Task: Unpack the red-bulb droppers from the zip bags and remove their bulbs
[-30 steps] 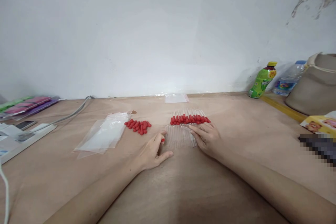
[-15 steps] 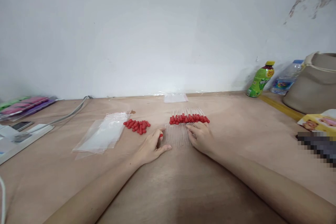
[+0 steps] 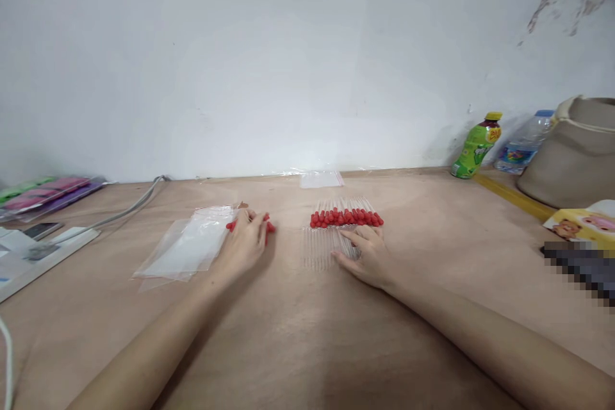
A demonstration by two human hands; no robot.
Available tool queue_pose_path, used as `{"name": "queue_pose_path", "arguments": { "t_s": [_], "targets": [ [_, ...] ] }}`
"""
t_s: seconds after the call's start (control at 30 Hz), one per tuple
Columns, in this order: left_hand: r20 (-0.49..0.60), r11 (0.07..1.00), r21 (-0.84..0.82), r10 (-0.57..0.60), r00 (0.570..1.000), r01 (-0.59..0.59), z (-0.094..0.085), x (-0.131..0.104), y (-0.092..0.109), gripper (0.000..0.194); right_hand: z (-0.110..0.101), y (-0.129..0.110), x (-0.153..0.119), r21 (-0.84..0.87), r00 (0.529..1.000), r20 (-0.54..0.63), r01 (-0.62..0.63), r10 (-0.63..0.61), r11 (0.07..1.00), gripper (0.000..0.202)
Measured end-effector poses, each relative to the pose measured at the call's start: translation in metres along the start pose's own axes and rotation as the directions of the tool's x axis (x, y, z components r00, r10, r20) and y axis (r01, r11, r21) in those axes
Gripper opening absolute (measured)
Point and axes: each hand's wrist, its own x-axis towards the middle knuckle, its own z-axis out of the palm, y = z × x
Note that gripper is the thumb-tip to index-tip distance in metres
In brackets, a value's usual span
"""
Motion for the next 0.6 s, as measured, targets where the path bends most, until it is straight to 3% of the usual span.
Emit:
{"name": "queue_pose_path", "arguments": {
  "t_s": [0.23,0.47,0.6],
  "targets": [
    [0.008,0.983,0.13,-0.13,0.992,0.128,-0.024,0.015,-0.032,0.026,-0.008,0.009,-0.007,0.012,0.999,-0.048,-0.002,0.002,1.0,0.028],
    [0.06,0.996,0.075,-0.061,0.996,0.056,-0.012,0.008,-0.028,0.006,-0.008,0.01,-0.008,0.009,0.998,-0.055,0.003,-0.003,1.0,0.026],
    [0.094,0.994,0.097,-0.051,0.994,0.042,-0.008,0.005,-0.03,0.009,-0.009,0.009,-0.007,-0.01,0.999,-0.046,0.006,-0.006,1.0,0.026]
  ]
}}
